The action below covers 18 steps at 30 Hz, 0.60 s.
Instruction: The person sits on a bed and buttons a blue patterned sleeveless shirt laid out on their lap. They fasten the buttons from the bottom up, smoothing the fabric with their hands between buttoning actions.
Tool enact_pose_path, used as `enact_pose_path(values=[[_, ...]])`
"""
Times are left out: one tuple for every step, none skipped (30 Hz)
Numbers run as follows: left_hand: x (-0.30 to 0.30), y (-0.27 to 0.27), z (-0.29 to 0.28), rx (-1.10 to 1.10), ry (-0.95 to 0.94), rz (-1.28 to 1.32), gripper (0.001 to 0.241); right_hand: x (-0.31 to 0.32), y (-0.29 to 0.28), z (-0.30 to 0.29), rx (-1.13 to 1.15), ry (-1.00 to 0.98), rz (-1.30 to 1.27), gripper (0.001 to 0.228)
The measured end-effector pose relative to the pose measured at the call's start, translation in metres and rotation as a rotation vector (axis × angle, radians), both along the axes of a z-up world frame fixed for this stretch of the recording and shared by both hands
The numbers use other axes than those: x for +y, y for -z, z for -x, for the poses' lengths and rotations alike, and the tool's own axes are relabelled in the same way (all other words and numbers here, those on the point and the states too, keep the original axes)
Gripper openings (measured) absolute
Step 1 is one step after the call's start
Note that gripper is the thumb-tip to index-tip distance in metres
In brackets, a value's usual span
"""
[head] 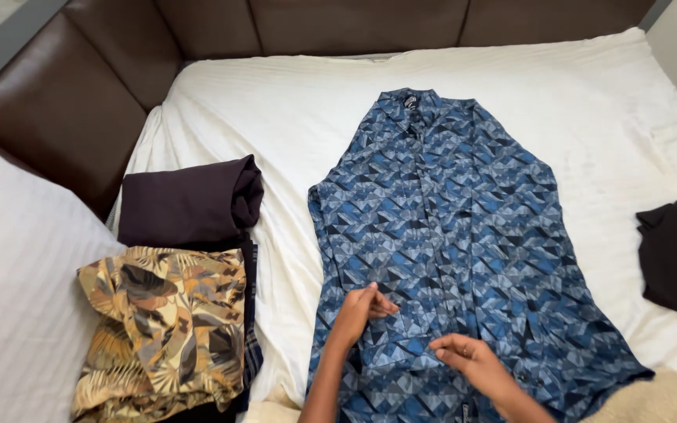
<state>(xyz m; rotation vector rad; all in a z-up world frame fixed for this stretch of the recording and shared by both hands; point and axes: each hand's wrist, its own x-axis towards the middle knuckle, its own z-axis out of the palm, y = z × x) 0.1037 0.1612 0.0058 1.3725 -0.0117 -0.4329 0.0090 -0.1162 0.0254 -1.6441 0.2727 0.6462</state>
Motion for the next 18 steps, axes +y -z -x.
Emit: enact_pose_path(values=[[0.005,-0.006,-0.004,0.005,0.0,0.002,0.058,0.001,-0.01,-0.007,0.005,0.0,0.002,0.02],[0.009,-0.012,-0.008,0.037,-0.017,0.016,0.062,0.002,-0.021,-0.014,0.142,0.14,-0.147,0.022],[0.013,-0.017,-0.012,0.067,-0.034,0.032,0.066,0.002,-0.031,-0.021,0.277,0.279,-0.294,0.025],[0.017,-0.021,-0.016,0.071,-0.033,0.036,0.066,0.003,-0.034,-0.034,0.28,0.281,-0.29,0.025],[0.021,-0.025,-0.02,0.102,-0.056,0.073,0.07,0.004,-0.036,-0.046,0.256,0.293,-0.39,0.026],[0.025,-0.029,-0.024,0.133,-0.079,0.109,0.073,0.006,-0.038,-0.058,0.231,0.305,-0.49,0.027],[0.026,-0.025,-0.027,0.138,-0.083,0.11,0.073,0.009,-0.042,-0.074,0.236,0.303,-0.488,0.027],[0.027,-0.021,-0.03,0.172,-0.099,0.163,0.074,0.012,-0.045,-0.089,0.218,0.356,-0.481,0.031],[0.029,-0.017,-0.032,0.207,-0.118,0.214,0.076,0.017,-0.048,-0.104,0.203,0.407,-0.476,0.035],[0.031,-0.006,-0.034,0.212,-0.124,0.214,0.076,0.02,-0.051,-0.117,0.209,0.404,-0.475,0.035],[0.033,0.004,-0.036,0.238,-0.191,0.192,0.074,0.024,-0.053,-0.129,0.176,0.427,-0.517,0.036],[0.035,0.014,-0.038,0.265,-0.258,0.17,0.072,0.028,-0.056,-0.141,0.143,0.451,-0.559,0.038],[0.033,0.001,-0.036,0.267,-0.26,0.17,0.072,0.036,-0.069,-0.146,0.146,0.45,-0.558,0.038],[0.031,-0.013,-0.034,0.255,-0.292,0.102,0.063,0.044,-0.081,-0.151,0.099,0.457,-0.514,0.04],[0.029,-0.028,-0.033,0.241,-0.323,0.034,0.055,0.053,-0.094,-0.156,0.051,0.462,-0.471,0.042],[0.028,-0.029,-0.035,0.242,-0.325,0.033,0.055,0.053,-0.086,-0.159,0.053,0.461,-0.47,0.042],[0.026,-0.03,-0.035,0.201,-0.309,-0.012,0.044,0.053,-0.078,-0.16,0.043,0.461,-0.359,0.043],[0.024,-0.031,-0.034,0.16,-0.292,-0.058,0.033,0.053,-0.07,-0.161,0.032,0.46,-0.247,0.044]])
